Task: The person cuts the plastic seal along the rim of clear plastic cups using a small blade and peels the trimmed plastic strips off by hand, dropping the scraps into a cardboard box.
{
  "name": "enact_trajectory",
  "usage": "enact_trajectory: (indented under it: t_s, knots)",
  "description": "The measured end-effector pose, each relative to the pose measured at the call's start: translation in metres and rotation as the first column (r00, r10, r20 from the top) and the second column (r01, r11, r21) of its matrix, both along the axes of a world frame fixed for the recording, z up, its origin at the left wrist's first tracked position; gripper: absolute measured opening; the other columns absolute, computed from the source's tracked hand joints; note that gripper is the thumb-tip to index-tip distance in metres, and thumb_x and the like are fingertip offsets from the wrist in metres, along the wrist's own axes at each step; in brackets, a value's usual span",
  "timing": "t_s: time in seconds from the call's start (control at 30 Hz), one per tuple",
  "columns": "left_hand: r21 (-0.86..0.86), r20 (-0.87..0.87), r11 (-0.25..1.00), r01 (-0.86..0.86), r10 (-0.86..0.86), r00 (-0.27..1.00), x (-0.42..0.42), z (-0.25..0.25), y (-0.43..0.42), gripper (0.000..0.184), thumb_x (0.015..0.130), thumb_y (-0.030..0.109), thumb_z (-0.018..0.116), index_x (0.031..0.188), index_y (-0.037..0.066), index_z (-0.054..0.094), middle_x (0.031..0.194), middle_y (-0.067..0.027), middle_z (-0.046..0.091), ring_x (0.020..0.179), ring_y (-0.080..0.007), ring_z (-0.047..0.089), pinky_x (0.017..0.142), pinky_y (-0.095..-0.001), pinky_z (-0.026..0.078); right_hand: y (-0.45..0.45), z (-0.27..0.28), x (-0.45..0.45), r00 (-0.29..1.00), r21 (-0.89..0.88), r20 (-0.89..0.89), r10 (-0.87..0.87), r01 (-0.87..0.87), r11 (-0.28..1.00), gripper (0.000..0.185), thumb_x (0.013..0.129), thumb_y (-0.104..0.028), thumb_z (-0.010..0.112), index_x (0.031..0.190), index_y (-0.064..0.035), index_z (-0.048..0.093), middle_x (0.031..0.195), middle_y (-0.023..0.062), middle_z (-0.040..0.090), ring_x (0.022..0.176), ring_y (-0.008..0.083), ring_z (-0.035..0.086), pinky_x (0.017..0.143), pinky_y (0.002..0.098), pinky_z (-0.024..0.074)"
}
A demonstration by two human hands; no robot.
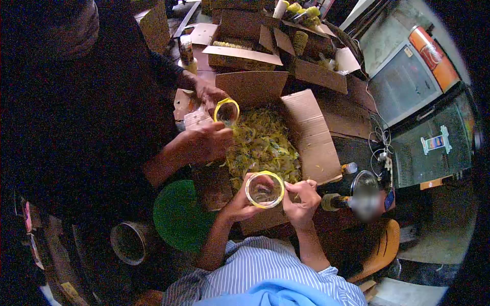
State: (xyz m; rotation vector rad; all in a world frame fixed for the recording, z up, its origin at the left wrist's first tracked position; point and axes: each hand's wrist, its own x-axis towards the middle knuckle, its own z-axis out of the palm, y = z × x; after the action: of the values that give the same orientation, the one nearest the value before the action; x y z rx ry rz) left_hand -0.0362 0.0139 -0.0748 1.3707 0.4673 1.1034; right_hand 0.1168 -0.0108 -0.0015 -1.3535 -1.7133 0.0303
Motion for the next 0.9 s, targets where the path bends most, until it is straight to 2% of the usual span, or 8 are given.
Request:
enact_trajectory:
  t_s: [0.1, 0.2, 0.3, 0.4, 0.5, 0.7, 0.8, 0.9]
  knots:
    - [-0.031, 0.002, 0.999, 0.033, -0.033, 0.999, 0.001, -0.007, 0.000, 0.067, 0.068, 0.010, 0.071, 0.121, 0.002, 0.032, 0.115, -0.0089, 0.041, 0.109, -0.0191, 0.044, 0.094, -0.0323, 0.036, 0.006, -0.002, 0.006, 0.999, -0.015, -0.032, 0.032, -0.033, 0.999, 0.017, 0.061, -0.003, 0.073, 0.073, -0.0093, 0.063, 0.063, 0.0030, 0.059, 0.055, 0.0160, 0.054, 0.061, 0.0286, 0.0359]
    - [-0.061, -0.049, 0.998, -0.018, 0.015, 0.999, 0.003, 0.001, -0.001, 0.069, 0.066, 0.012, 0.073, 0.120, 0.002, 0.032, 0.113, -0.0093, 0.043, 0.108, -0.0193, 0.045, 0.094, -0.0318, 0.036, 0.009, -0.004, 0.011, 0.999, -0.051, -0.019, 0.051, -0.052, 0.997, 0.017, 0.061, -0.003, 0.073, 0.072, -0.0096, 0.062, 0.063, 0.0027, 0.059, 0.055, 0.0159, 0.055, 0.061, 0.0285, 0.0358]
    - [0.047, -0.060, 0.999, -0.008, 0.010, 0.998, 0.003, 0.000, 0.003, 0.071, 0.065, 0.012, 0.075, 0.120, 0.002, 0.031, 0.112, -0.0085, 0.044, 0.109, -0.0185, 0.045, 0.093, -0.0317, 0.037, 0.010, -0.005, 0.012, 0.999, -0.091, 0.015, 0.052, -0.050, 0.995, 0.016, 0.062, -0.003, 0.073, 0.072, -0.0092, 0.062, 0.063, 0.0032, 0.060, 0.056, 0.0162, 0.056, 0.062, 0.0284, 0.0365]
    - [0.024, 0.016, 0.998, -0.051, 0.050, 0.999, 0.006, 0.006, 0.002, 0.071, 0.064, 0.010, 0.076, 0.120, 0.004, 0.031, 0.112, -0.0077, 0.045, 0.108, -0.0177, 0.046, 0.091, -0.0318, 0.038, 0.009, -0.001, 0.010, 0.996, -0.100, -0.042, -0.078, 0.074, 0.992, 0.014, 0.061, 0.001, 0.070, 0.069, -0.0043, 0.060, 0.062, 0.0056, 0.059, 0.057, 0.0175, 0.055, 0.059, 0.0278, 0.0405]
    - [0.044, -0.086, 0.992, -0.120, 0.123, 0.989, 0.009, -0.001, 0.004, 0.072, 0.063, 0.011, 0.077, 0.119, 0.005, 0.031, 0.111, -0.0071, 0.046, 0.107, -0.0172, 0.047, 0.090, -0.0322, 0.039, 0.003, -0.001, 0.013, 0.987, -0.116, -0.131, -0.092, 0.077, 0.990, 0.013, 0.061, 0.001, 0.070, 0.066, -0.0037, 0.058, 0.062, 0.0057, 0.058, 0.057, 0.0173, 0.054, 0.058, 0.0277, 0.0416]
    - [-0.100, 0.045, 0.990, -0.103, 0.108, 0.993, 0.013, -0.008, 0.003, 0.071, 0.063, 0.011, 0.077, 0.118, 0.005, 0.033, 0.110, -0.0066, 0.045, 0.106, -0.0181, 0.047, 0.089, -0.0317, 0.040, -0.010, -0.009, 0.005, 0.978, -0.121, -0.203, -0.052, 0.027, 0.992, 0.015, 0.062, -0.002, 0.069, 0.065, -0.0027, 0.055, 0.064, 0.0062, 0.057, 0.058, 0.0151, 0.052, 0.057, 0.0273, 0.0411]
    - [-0.010, -0.070, 0.990, -0.138, 0.137, 0.988, 0.014, -0.001, 0.001, 0.067, 0.063, 0.010, 0.076, 0.116, 0.004, 0.036, 0.110, -0.0070, 0.043, 0.106, -0.0188, 0.047, 0.090, -0.0321, 0.040, -0.010, -0.014, 0.003, 0.974, -0.149, -0.215, -0.074, 0.042, 0.988, 0.015, 0.061, -0.001, 0.069, 0.065, -0.0022, 0.054, 0.064, 0.0065, 0.056, 0.057, 0.0143, 0.052, 0.054, 0.0259, 0.0408]
    - [-0.078, -0.011, 0.991, -0.106, 0.105, 0.994, 0.017, 0.002, -0.002, 0.064, 0.064, 0.010, 0.076, 0.116, 0.003, 0.038, 0.111, -0.0073, 0.041, 0.107, -0.0189, 0.046, 0.091, -0.0327, 0.040, -0.007, -0.016, 0.003, 0.964, -0.151, -0.240, -0.113, 0.078, 0.985, 0.015, 0.061, 0.000, 0.068, 0.065, -0.0018, 0.054, 0.063, 0.0066, 0.055, 0.055, 0.0134, 0.052, 0.053, 0.0248, 0.0406]
